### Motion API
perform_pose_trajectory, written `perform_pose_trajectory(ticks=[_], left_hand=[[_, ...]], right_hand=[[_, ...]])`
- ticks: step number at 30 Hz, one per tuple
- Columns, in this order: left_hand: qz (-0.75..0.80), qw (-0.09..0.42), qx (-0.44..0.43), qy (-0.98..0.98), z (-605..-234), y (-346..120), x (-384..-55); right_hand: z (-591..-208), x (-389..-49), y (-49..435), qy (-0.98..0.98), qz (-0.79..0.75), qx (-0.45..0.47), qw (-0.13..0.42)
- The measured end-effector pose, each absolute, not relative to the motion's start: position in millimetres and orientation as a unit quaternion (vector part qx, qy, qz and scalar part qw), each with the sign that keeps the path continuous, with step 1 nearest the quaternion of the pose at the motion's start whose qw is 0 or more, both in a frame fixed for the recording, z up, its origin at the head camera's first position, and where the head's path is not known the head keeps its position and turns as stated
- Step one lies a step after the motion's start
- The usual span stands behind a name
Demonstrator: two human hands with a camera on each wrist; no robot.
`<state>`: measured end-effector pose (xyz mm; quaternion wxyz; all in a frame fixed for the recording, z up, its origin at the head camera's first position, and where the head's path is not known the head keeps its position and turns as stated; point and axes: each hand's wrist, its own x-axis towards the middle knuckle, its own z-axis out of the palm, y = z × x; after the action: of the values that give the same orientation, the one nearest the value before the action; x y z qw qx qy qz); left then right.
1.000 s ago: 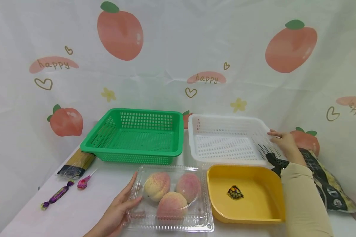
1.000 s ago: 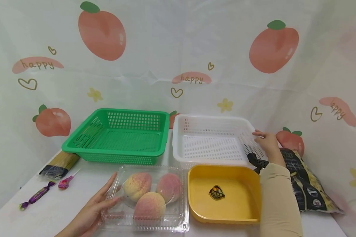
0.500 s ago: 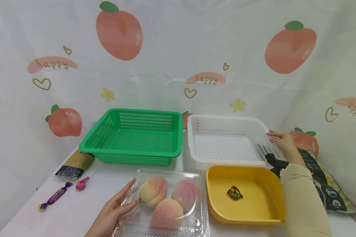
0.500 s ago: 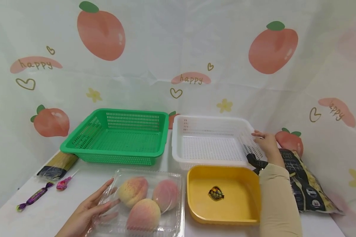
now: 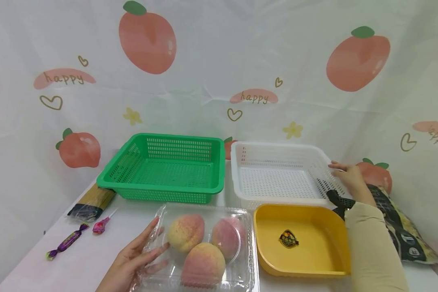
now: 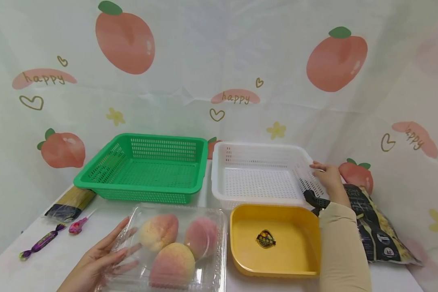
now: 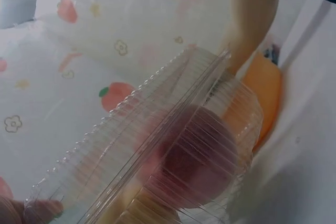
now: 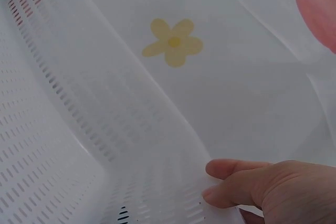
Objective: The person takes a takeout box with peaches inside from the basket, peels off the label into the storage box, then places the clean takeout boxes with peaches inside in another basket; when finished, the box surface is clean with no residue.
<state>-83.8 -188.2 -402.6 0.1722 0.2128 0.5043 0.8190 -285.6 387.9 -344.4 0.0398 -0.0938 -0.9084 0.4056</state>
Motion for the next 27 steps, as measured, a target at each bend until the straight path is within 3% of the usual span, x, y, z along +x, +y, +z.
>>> perform_pose_trajectory(ticks=[3, 13, 27], left_hand=[[0.822, 0.167, 0.224, 0.496, -393, -190, -84], [0.787, 0.145, 0.126, 0.587, -347, -170, -97], [0.792, 0.115, 0.148, 0.581, -309, -126, -135]], right_hand=[[-344, -285, 388, -0.907, 0.408, -0.091, 0.04], [-344, -286, 390, -0.907, 0.409, -0.095, 0.039], [-347, -288, 391, -0.899, 0.423, -0.105, 0.036]])
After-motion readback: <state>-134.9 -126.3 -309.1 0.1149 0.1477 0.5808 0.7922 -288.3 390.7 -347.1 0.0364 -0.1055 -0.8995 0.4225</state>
